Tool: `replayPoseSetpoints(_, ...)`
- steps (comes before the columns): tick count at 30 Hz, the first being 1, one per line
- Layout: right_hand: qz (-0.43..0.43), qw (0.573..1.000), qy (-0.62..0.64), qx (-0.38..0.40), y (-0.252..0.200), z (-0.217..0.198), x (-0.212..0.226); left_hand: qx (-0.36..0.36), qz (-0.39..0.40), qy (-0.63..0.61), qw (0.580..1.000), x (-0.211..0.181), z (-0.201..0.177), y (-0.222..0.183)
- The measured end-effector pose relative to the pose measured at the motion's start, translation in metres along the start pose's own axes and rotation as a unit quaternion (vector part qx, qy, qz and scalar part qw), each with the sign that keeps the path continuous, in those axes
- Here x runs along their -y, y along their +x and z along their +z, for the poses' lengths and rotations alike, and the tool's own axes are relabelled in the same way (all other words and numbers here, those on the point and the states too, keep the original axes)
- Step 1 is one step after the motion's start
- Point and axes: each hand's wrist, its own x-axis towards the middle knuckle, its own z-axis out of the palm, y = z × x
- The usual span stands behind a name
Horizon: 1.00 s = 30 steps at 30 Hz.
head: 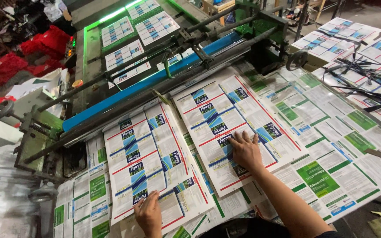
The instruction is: Aligning and sorting printed sheets on an industrial processing machine.
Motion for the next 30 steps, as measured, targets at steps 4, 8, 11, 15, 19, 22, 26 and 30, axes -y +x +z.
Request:
replayPoseSetpoints(4,-0.006,1.000,0.013,-0.011,0.003,-0.001,-0.001,-0.015,0.007,0.006,1.000,0.001,0.013,0.022)
replayPoseSetpoints(8,-0.002,1.000,0.016,-0.006,0.003,0.001,-0.001,-0.002,0.018,0.008,1.000,0.002,0.024,0.045)
replayPoseSetpoints(11,0.000,1.000,0.018,-0.009,0.003,0.002,-0.002,0.027,0.016,0.017,0.999,-0.003,0.030,0.060)
replayPoseSetpoints(15,-0.012,0.999,0.032,-0.032,0.002,0.005,-0.004,0.103,-0.033,0.012,0.994,-0.026,0.019,0.058)
replayPoseSetpoints(19,-0.045,0.998,0.014,-0.031,0.005,0.007,-0.008,0.121,-0.011,0.040,0.992,-0.031,0.020,0.020)
replayPoseSetpoints(22,-0.085,0.991,0.019,-0.098,0.001,0.019,-0.019,0.117,0.048,0.038,0.991,-0.035,0.007,-0.015)
replayPoseSetpoints(26,-0.143,0.980,0.107,-0.091,-0.018,0.010,-0.037,0.161,0.004,-0.047,0.986,-0.050,-0.031,-0.043)
replayPoseSetpoints(30,-0.193,0.978,0.080,-0.002,-0.057,-0.020,-0.047,0.164,0.051,-0.106,0.980,-0.054,-0.060,-0.047)
